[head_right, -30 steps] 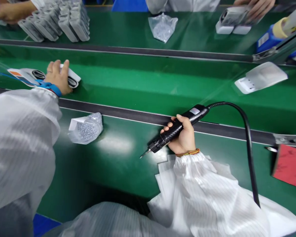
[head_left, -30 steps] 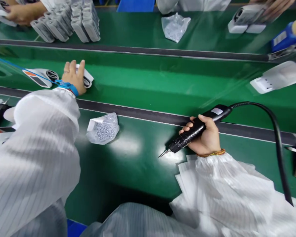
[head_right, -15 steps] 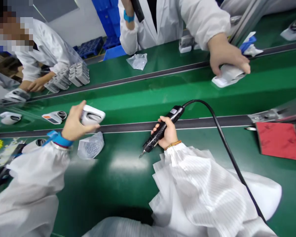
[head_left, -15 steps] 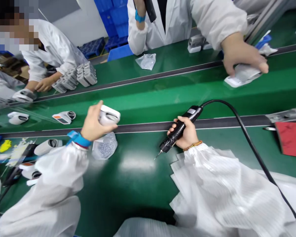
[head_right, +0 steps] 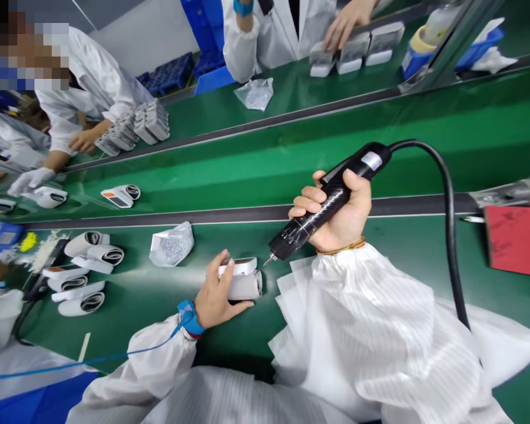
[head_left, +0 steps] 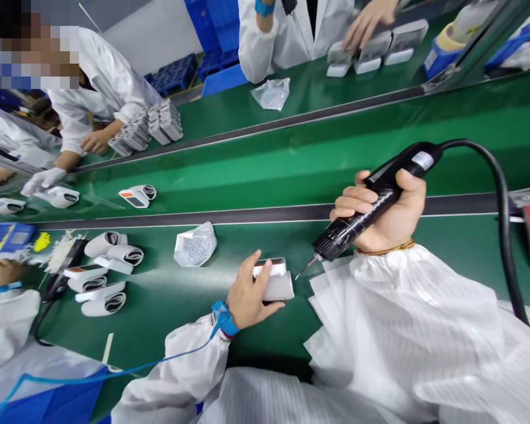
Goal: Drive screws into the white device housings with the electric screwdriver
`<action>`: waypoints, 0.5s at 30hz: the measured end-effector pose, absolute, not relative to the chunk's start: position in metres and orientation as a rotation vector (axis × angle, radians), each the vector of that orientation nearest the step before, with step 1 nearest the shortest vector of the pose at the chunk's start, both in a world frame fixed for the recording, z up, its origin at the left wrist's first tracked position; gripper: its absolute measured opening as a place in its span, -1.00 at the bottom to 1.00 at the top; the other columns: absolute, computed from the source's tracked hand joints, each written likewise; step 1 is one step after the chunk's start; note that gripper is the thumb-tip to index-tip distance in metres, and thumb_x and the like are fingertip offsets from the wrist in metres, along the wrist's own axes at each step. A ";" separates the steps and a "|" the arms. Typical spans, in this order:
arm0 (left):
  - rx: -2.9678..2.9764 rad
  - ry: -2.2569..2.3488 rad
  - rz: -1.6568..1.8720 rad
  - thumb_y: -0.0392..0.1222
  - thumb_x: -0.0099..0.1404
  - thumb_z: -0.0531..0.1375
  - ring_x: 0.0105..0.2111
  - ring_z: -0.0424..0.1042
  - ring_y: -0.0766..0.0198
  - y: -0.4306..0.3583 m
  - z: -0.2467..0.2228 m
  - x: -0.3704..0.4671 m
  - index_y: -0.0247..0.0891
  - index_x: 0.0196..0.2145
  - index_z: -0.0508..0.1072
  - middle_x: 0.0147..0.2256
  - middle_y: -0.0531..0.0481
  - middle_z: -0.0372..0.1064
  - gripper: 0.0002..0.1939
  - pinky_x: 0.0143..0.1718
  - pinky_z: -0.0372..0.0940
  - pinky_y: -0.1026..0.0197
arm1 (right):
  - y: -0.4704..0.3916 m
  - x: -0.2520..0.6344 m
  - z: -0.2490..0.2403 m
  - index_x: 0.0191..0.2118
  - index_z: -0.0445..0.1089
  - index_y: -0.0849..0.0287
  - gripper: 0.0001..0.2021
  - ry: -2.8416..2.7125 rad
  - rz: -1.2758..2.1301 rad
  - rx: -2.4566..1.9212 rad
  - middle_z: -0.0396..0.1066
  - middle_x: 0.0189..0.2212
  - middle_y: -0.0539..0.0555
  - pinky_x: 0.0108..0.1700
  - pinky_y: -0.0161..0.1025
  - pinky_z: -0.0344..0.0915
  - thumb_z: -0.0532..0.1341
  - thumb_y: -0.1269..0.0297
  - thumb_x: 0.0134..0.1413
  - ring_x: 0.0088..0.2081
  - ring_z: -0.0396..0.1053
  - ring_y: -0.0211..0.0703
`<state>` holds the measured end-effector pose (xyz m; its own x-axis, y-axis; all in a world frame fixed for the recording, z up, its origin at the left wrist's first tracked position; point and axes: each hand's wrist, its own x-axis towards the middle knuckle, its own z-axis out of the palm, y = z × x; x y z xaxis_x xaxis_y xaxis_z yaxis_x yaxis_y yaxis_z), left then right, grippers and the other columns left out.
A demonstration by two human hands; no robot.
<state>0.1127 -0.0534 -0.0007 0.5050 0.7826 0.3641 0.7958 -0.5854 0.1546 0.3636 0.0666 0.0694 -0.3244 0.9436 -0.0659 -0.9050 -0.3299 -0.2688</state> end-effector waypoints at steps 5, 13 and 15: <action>-2.750 -1.524 -0.756 -0.02 0.04 0.28 -0.02 0.29 -0.05 -0.051 -0.006 0.110 -0.20 0.25 -0.22 0.01 -0.32 0.15 -0.02 -0.15 0.33 -0.03 | 0.057 0.356 0.081 -0.39 0.23 0.11 -0.74 -0.218 1.945 -0.303 0.05 -0.72 -0.17 -0.55 -0.40 0.14 0.03 0.02 -0.04 -0.68 0.06 -0.46; -2.816 -1.949 -1.233 0.01 -0.17 0.34 -0.04 0.30 -0.02 -0.047 0.009 0.125 -0.23 0.14 0.02 -0.01 -0.23 0.19 -0.04 -0.03 0.26 -0.06 | 0.040 0.364 0.091 -0.30 0.30 0.07 -0.75 -0.521 1.874 -0.304 0.07 -0.70 -0.14 -0.55 -0.34 0.15 0.06 0.03 0.01 -0.67 0.05 -0.38; -2.886 -1.974 -1.277 -0.01 -0.15 0.33 -0.05 0.32 0.01 -0.049 0.018 0.127 -0.24 0.12 0.04 -0.01 -0.22 0.20 -0.08 -0.05 0.27 -0.02 | 0.039 0.368 0.089 -0.30 0.32 0.05 -0.75 -0.604 1.853 -0.322 0.05 -0.71 -0.12 -0.55 -0.31 0.16 0.07 0.02 0.00 -0.67 0.02 -0.37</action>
<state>0.1272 -0.0490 0.0179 0.2678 0.9431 0.1971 0.5666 -0.3196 0.7594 0.3675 0.0391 0.0891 -0.3567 0.9317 0.0678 -0.7927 -0.2635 -0.5498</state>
